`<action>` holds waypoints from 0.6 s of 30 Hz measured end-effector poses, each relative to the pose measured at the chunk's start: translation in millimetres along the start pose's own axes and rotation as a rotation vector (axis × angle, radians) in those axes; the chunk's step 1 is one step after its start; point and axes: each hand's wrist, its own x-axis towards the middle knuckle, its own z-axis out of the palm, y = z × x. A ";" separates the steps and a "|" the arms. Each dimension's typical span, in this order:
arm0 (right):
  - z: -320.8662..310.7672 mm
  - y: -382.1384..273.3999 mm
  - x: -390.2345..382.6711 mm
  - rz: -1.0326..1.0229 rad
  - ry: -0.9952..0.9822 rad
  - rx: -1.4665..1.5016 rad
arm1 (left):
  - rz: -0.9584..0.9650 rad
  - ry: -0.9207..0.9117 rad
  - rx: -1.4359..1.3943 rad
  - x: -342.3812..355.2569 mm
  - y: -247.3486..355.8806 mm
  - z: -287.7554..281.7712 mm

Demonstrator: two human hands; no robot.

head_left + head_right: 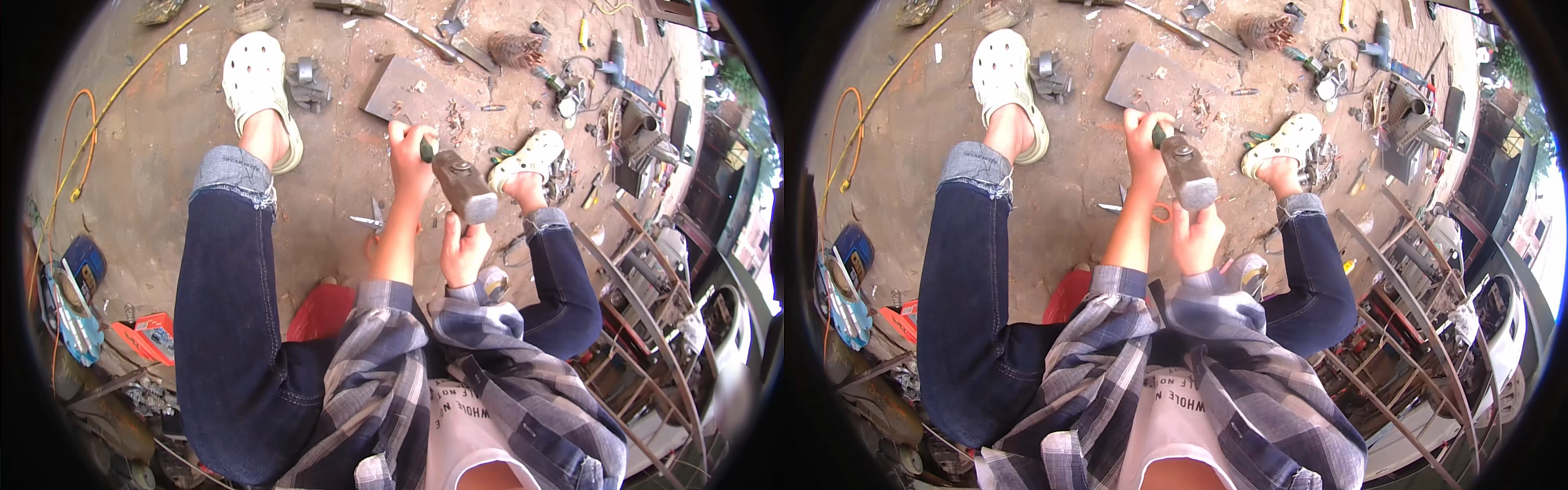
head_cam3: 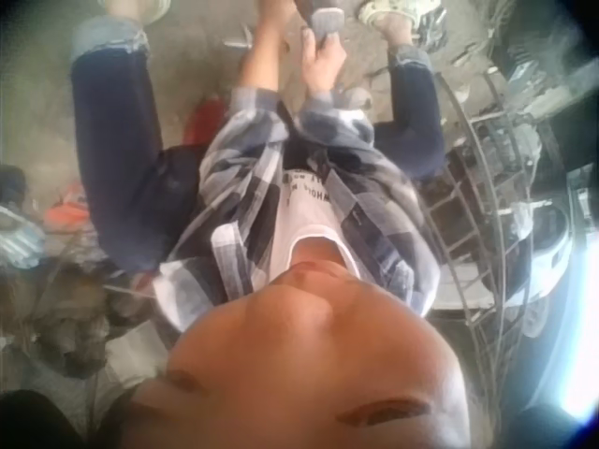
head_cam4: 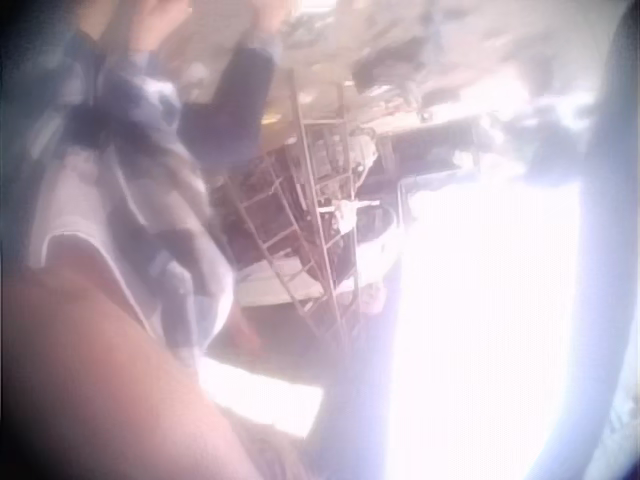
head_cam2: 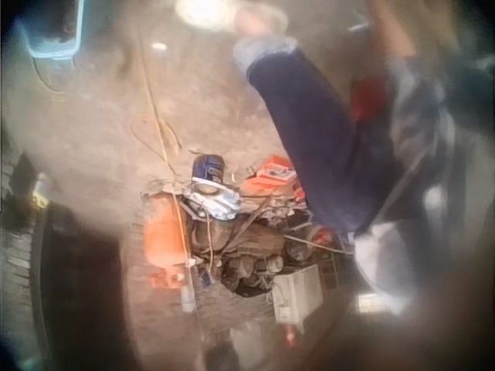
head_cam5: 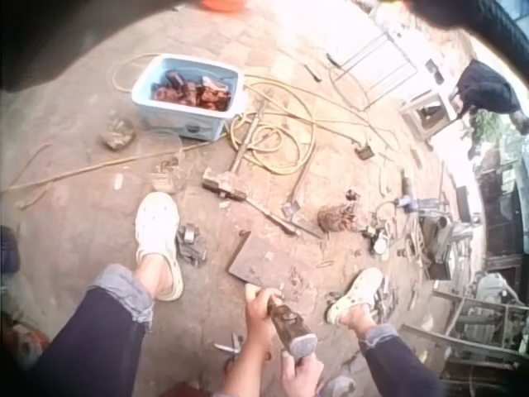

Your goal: The person sits on the floor and repeatedly hammers a small metal piece placed on a flat metal plate. They use a hammer and a small green-handled tool to hold and adjust the metal piece while striking it.

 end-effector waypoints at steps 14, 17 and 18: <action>9.1 41.0 -1.7 0.804 -0.222 0.623 | -0.010 0.164 -0.065 15.4 9.8 -9.3; 30.0 77.1 -4.6 1.058 -0.392 0.690 | -0.031 0.180 -0.074 16.6 9.0 -8.9; 36.9 93.3 -9.1 1.122 -0.416 0.734 | -0.029 0.174 -0.086 16.1 6.8 -4.6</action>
